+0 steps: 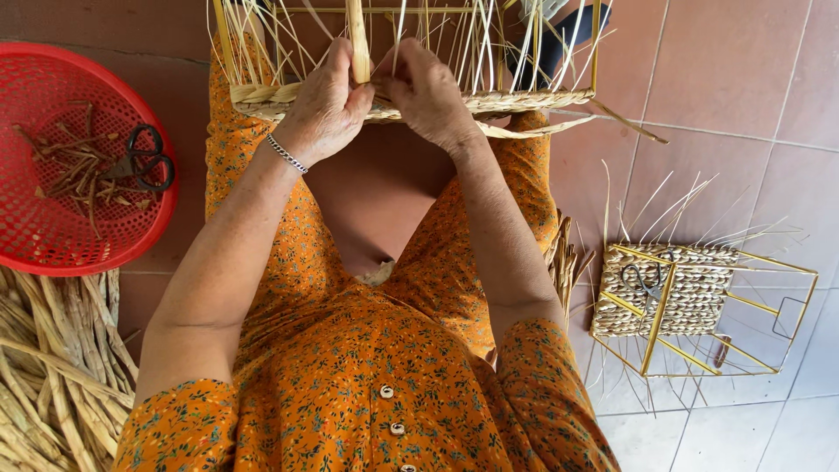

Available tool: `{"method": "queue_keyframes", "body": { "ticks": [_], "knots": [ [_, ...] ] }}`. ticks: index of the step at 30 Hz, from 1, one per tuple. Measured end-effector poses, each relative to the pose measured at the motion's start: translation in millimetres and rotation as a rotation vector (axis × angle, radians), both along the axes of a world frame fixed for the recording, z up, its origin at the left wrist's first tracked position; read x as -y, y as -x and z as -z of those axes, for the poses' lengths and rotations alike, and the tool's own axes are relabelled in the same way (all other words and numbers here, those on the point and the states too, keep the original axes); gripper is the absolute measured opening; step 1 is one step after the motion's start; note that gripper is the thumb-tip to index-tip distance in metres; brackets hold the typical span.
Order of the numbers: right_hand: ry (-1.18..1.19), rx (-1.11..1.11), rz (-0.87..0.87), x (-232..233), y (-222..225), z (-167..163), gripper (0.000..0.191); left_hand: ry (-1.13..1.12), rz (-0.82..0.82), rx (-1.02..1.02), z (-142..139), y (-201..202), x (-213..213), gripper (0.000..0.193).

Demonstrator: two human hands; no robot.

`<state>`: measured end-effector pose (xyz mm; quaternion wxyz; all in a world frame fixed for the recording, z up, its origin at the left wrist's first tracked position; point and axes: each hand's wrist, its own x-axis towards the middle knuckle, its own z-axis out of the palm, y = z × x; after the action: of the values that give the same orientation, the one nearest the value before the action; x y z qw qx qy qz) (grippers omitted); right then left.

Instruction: The person sits on the floor and weaves dried palm strips around a metal basket frame, threading and tightening the strips to build the woven side panel. They first use scissors to trim a strip and place cut scraps in a red basket, then continue weaving strips one after another.

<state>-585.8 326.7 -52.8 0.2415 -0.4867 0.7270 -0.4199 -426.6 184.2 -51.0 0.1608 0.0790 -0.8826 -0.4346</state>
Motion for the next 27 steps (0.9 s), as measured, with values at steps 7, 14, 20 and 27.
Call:
{"method": "queue_keyframes", "body": {
  "ticks": [7, 14, 20, 27],
  "knots": [
    [0.016, 0.261, 0.066, -12, -7, -9, 0.011, 0.1, -0.021, 0.113, 0, 18, 9, 0.038],
    [0.126, 0.223, 0.021, -27, -15, -20, 0.015, 0.012, -0.195, -0.067, -1, 19, -1, 0.039],
    [0.192, 0.13, 0.046, -23, -10, -17, 0.014, 0.176, -0.07, 0.037, -6, 10, -8, 0.031],
    [0.333, 0.744, 0.193, -20, -2, -28, 0.031, 0.361, -0.265, -0.086, 0, 28, -34, 0.031]
  ]
}}
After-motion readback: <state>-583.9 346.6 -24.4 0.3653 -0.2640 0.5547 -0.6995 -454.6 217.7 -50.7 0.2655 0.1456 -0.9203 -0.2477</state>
